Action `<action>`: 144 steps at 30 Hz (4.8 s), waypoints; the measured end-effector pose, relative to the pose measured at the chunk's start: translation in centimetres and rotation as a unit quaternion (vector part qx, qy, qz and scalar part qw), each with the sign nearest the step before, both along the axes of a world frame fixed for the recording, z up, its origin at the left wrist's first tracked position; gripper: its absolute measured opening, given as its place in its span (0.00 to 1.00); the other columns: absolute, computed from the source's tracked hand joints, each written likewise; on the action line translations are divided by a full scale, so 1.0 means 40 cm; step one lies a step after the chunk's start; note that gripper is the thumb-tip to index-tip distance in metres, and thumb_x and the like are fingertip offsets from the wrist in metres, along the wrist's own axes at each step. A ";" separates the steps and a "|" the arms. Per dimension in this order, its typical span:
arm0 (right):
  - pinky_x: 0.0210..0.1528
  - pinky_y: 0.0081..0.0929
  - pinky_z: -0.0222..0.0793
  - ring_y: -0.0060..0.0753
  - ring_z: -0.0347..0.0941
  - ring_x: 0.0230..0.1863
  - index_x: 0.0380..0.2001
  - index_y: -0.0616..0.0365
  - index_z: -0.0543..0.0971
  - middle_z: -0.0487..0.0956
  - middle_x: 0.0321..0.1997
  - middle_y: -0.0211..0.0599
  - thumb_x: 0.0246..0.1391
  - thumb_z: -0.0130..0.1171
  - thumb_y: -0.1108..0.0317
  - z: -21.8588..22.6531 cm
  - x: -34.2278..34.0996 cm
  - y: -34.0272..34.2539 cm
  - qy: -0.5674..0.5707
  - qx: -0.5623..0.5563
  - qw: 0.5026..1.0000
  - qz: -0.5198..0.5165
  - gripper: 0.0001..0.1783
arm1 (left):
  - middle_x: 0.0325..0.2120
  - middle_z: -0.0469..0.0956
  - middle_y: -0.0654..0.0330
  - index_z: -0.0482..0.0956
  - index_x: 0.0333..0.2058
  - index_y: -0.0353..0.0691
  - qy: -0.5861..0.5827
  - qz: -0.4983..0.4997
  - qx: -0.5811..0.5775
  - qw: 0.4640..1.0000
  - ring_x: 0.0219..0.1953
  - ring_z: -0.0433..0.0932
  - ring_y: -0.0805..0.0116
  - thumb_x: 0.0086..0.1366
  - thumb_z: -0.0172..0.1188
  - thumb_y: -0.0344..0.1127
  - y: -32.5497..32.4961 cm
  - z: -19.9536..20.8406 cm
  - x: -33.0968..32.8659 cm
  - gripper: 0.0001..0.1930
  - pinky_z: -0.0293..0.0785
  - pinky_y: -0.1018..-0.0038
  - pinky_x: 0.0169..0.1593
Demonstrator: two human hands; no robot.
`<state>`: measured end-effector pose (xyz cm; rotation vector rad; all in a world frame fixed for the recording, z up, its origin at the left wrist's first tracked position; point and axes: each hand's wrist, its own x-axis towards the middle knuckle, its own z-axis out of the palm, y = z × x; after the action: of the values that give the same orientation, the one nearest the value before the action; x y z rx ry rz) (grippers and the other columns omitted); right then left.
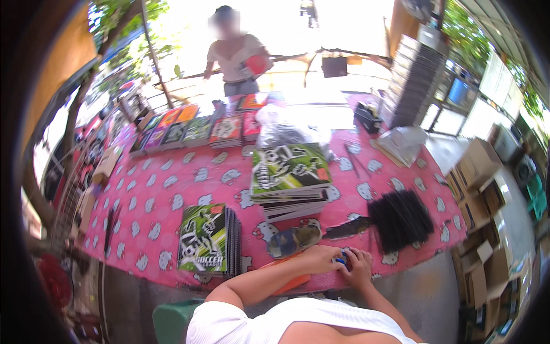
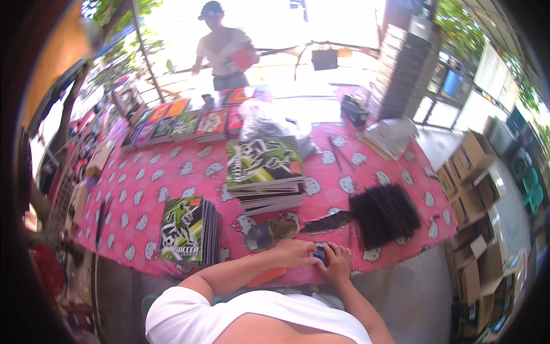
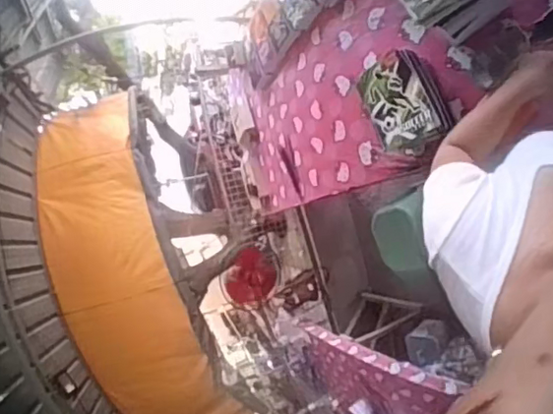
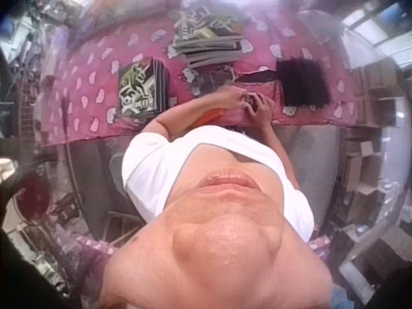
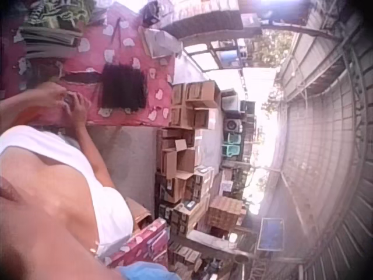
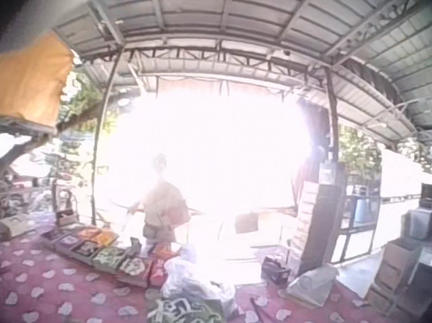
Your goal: The person uses a hand-held tool to cut plastic or wire for binding and organizes stacks of green soccer-themed notebooks on a table. They handle individual notebooks and move them into larger stacks.
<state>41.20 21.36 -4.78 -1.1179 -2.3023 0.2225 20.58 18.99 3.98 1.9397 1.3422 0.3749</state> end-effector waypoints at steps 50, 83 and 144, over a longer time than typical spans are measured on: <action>0.41 0.24 0.68 0.28 0.72 0.44 0.55 0.68 0.68 0.75 0.47 0.42 0.54 0.60 0.63 0.391 -0.312 0.502 0.145 -0.360 0.911 0.141 0.28 | 0.27 0.77 0.52 0.74 0.36 0.39 0.018 0.062 0.130 0.989 0.33 0.77 0.51 0.60 0.57 0.47 0.055 -0.051 0.016 0.16 0.72 0.61 0.36; 0.26 0.15 0.61 0.16 0.65 0.25 0.40 0.58 0.65 0.69 0.31 0.27 0.54 0.53 0.74 0.317 -0.184 0.264 0.403 -0.270 0.853 0.192 0.11 | 0.42 0.66 0.57 0.58 0.55 0.34 -0.305 0.527 0.371 0.701 0.39 0.71 0.70 0.53 0.70 0.40 -0.029 0.040 -0.107 0.37 0.70 0.76 0.41; 0.49 0.29 0.68 0.33 0.72 0.44 0.49 0.59 0.62 0.73 0.49 0.44 0.36 0.75 0.68 -0.069 -0.130 0.118 0.134 -0.368 0.857 0.333 0.39 | 0.49 0.70 0.56 0.62 0.57 0.34 -0.396 0.607 0.277 0.630 0.49 0.69 0.70 0.58 0.65 0.42 -0.294 -0.081 -0.003 0.32 0.65 0.74 0.54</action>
<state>35.99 26.09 -7.53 -0.4652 -2.2876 1.5238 20.44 7.22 0.76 0.5853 1.7377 2.1939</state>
